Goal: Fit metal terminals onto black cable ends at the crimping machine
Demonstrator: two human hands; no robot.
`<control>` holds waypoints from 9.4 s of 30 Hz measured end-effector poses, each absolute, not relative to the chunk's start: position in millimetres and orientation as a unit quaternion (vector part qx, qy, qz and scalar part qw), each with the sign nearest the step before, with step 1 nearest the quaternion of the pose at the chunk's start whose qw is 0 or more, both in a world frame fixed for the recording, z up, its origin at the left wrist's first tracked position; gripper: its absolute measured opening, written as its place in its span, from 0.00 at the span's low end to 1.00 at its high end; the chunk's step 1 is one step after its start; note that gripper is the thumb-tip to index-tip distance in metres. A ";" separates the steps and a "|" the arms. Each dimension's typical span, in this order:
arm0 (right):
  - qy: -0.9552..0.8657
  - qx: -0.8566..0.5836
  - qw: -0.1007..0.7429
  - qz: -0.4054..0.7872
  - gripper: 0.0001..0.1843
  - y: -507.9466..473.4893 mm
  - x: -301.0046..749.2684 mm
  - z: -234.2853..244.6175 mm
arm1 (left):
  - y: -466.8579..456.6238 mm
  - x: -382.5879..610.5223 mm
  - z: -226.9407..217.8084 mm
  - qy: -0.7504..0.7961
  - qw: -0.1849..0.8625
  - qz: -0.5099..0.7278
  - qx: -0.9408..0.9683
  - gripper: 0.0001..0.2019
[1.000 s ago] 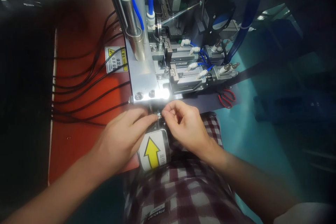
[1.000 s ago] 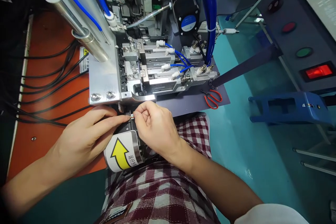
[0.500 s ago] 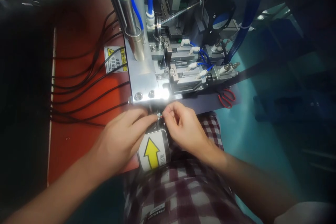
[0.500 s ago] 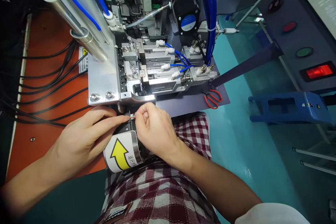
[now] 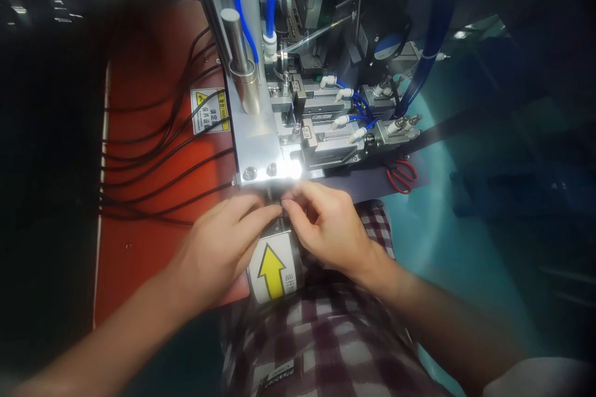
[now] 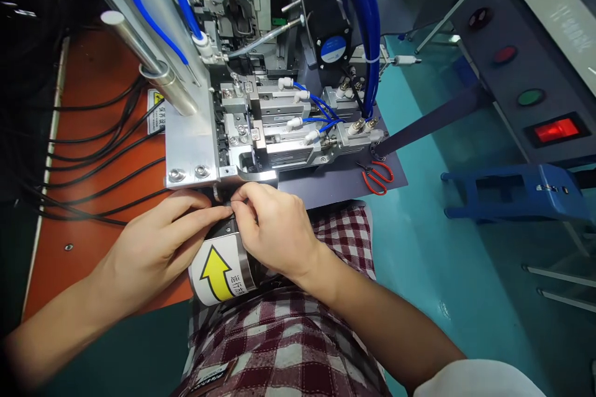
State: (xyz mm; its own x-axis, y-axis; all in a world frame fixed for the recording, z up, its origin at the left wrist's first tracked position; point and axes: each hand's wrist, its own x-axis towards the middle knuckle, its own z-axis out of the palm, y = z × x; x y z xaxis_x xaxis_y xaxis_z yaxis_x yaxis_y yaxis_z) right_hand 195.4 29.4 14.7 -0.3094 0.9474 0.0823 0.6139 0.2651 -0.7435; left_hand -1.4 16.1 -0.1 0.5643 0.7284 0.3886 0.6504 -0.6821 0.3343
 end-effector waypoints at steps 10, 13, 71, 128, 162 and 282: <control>-0.680 -0.578 0.259 0.369 0.08 25.9 196.5 12.3 | 14.9 -2.2 -0.7 0.400 0.091 0.244 0.879 0.13; -0.624 -0.589 0.266 0.438 0.08 27.2 195.3 11.5 | 14.4 -3.3 -0.3 0.397 0.093 0.243 0.880 0.13; -0.503 -0.504 0.292 0.639 0.18 26.6 201.7 -15.4 | 9.6 -0.5 15.2 0.387 -0.035 0.174 0.905 0.15; -0.363 -0.503 0.374 0.689 0.08 26.2 189.8 -12.9 | 5.5 -14.6 -3.3 0.427 0.040 0.173 0.887 0.18; -0.410 -0.522 0.366 0.652 0.11 28.3 187.1 -4.8 | 4.7 -44.1 7.1 0.426 -0.007 0.194 0.883 0.16; -0.346 -0.601 0.303 0.654 0.33 -61.4 262.0 -84.2 | -11.3 -57.7 -8.1 0.603 -0.030 0.195 0.773 0.19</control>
